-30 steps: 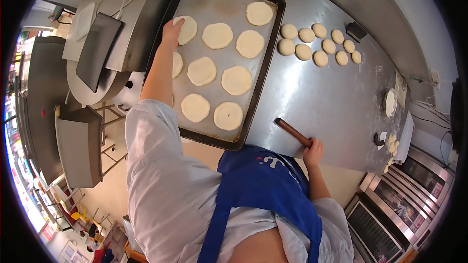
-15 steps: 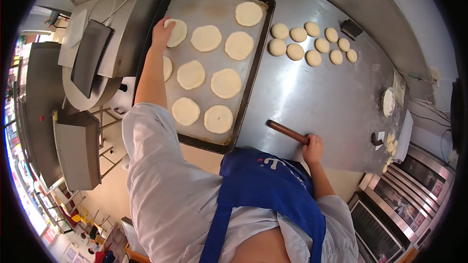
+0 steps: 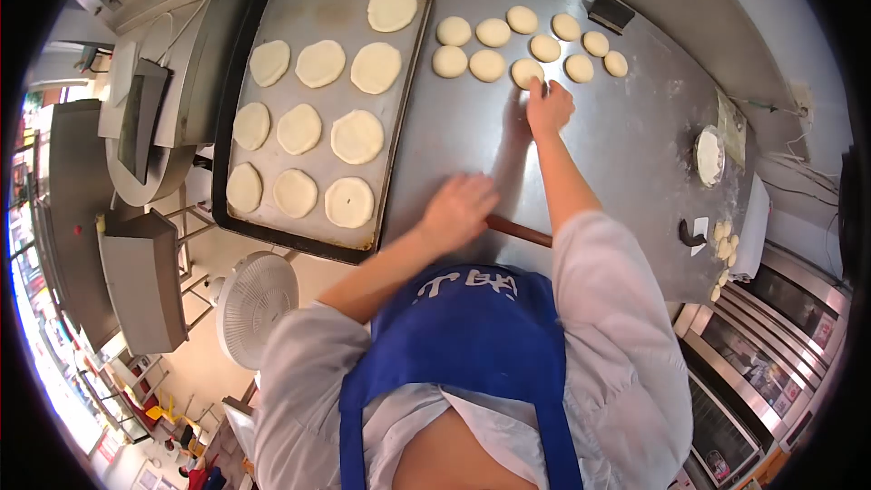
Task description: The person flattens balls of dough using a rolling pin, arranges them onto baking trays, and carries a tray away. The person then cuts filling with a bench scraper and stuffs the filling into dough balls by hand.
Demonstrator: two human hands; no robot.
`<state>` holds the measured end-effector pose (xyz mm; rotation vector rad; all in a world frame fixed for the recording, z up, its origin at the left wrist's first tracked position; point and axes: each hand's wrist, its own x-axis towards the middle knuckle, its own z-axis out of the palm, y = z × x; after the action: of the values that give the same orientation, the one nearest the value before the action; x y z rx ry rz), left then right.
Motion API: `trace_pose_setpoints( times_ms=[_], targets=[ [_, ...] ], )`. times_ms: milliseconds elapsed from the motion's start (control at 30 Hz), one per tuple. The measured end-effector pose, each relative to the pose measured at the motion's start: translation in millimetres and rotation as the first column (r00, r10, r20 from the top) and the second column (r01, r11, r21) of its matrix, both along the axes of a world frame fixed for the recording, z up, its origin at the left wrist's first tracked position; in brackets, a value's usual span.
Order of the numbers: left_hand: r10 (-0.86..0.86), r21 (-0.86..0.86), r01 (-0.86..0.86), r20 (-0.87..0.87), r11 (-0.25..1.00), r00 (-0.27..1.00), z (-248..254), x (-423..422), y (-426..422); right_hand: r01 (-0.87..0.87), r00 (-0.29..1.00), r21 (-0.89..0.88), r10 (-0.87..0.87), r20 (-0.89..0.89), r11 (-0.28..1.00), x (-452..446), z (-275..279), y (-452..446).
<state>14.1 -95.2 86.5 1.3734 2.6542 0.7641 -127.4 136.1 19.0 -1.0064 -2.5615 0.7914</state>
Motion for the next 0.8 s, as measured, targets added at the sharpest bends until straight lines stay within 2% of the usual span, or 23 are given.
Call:
trace_pose_setpoints(
  times_ms=[67, 133, 167, 200, 267, 300, 367, 400, 467, 500, 567, 600, 633, 733, 767, 800],
  targets=[
    [-0.009, -0.079, 0.014, 0.058, 0.997, 0.998, -39.8, 42.2, 23.1, 0.134, 0.988, -0.018, -0.132, 0.077, 0.991, -28.3, 5.1, -19.2],
    [0.075, -0.166, -0.069, 0.031, 0.984, 0.997, -54.8, 62.6, 25.8, 0.033, 0.998, -0.120, -0.040, -0.051, 0.992, -32.1, 6.0, -24.4],
    [0.115, -0.205, -0.110, 0.013, 0.973, 0.993, -61.4, 66.6, 27.0, -0.215, 0.941, -0.067, 0.188, -0.281, 0.974, -26.5, -7.0, -24.1],
    [0.196, -0.219, -0.186, 0.022, 0.958, 0.980, -62.7, 67.0, 26.4, -0.348, 0.875, -0.038, 0.310, -0.371, 0.937, -21.3, -13.6, -24.8],
    [0.340, -0.252, -0.319, 0.043, 0.914, 0.940, -62.8, 67.8, 14.6, -0.427, 0.881, -0.226, 0.346, -0.323, 0.876, 2.0, 13.1, -23.7],
    [0.390, -0.236, -0.367, 0.057, 0.900, 0.919, -45.5, 61.9, 9.9, -0.435, 0.877, -0.264, 0.339, -0.341, 0.861, 23.7, 22.9, -19.4],
    [0.435, -0.245, -0.417, 0.019, 0.875, 0.900, -49.2, 50.9, 0.2, -0.456, 0.864, -0.317, 0.328, -0.383, 0.831, 73.9, 43.0, -9.9],
    [0.462, -0.245, -0.448, -0.002, 0.860, 0.887, -51.1, 43.6, -1.0, -0.494, 0.864, -0.359, 0.398, -0.309, 0.792, 104.8, 51.0, -3.0],
    [0.472, -0.261, -0.461, -0.020, 0.848, 0.881, -52.9, 32.7, 0.9, -0.562, 0.784, -0.615, 0.593, -0.183, 0.553, 154.5, 44.7, 16.0],
    [0.478, -0.271, -0.467, -0.028, 0.842, 0.878, -53.7, 28.3, 1.7, -0.534, 0.749, -0.702, 0.649, -0.135, 0.471, 173.1, 46.0, 17.7],
    [0.460, -0.283, -0.448, -0.027, 0.848, 0.888, -55.1, 19.1, 6.3, -0.698, 0.714, -0.245, 0.682, -0.162, 0.673, 191.0, 15.8, 9.5],
    [0.451, -0.287, -0.440, -0.029, 0.851, 0.892, -56.0, 14.3, 8.8, -0.710, 0.692, 0.020, 0.702, -0.165, 0.704, 194.8, 5.2, 2.4],
    [0.444, -0.282, -0.435, -0.035, 0.855, 0.896, -57.4, 9.1, 11.7, -0.626, 0.771, 0.020, 0.624, -0.127, 0.779, 191.7, 12.6, -10.5],
    [0.423, -0.280, -0.420, -0.051, 0.863, 0.905, -59.9, 5.8, 13.0, -0.722, 0.664, 0.269, 0.748, 0.007, 0.638, 198.3, -4.7, -34.8],
    [0.413, -0.278, -0.412, -0.057, 0.868, 0.909, -60.5, 3.7, 12.6, -0.724, 0.615, 0.315, 0.781, -0.108, 0.614, 199.5, -11.4, -36.4],
    [0.408, -0.274, -0.408, -0.062, 0.871, 0.911, -58.8, 0.9, 13.4, -0.720, 0.622, 0.300, 0.773, -0.121, 0.626, 198.9, -13.2, -35.9]
  ],
)
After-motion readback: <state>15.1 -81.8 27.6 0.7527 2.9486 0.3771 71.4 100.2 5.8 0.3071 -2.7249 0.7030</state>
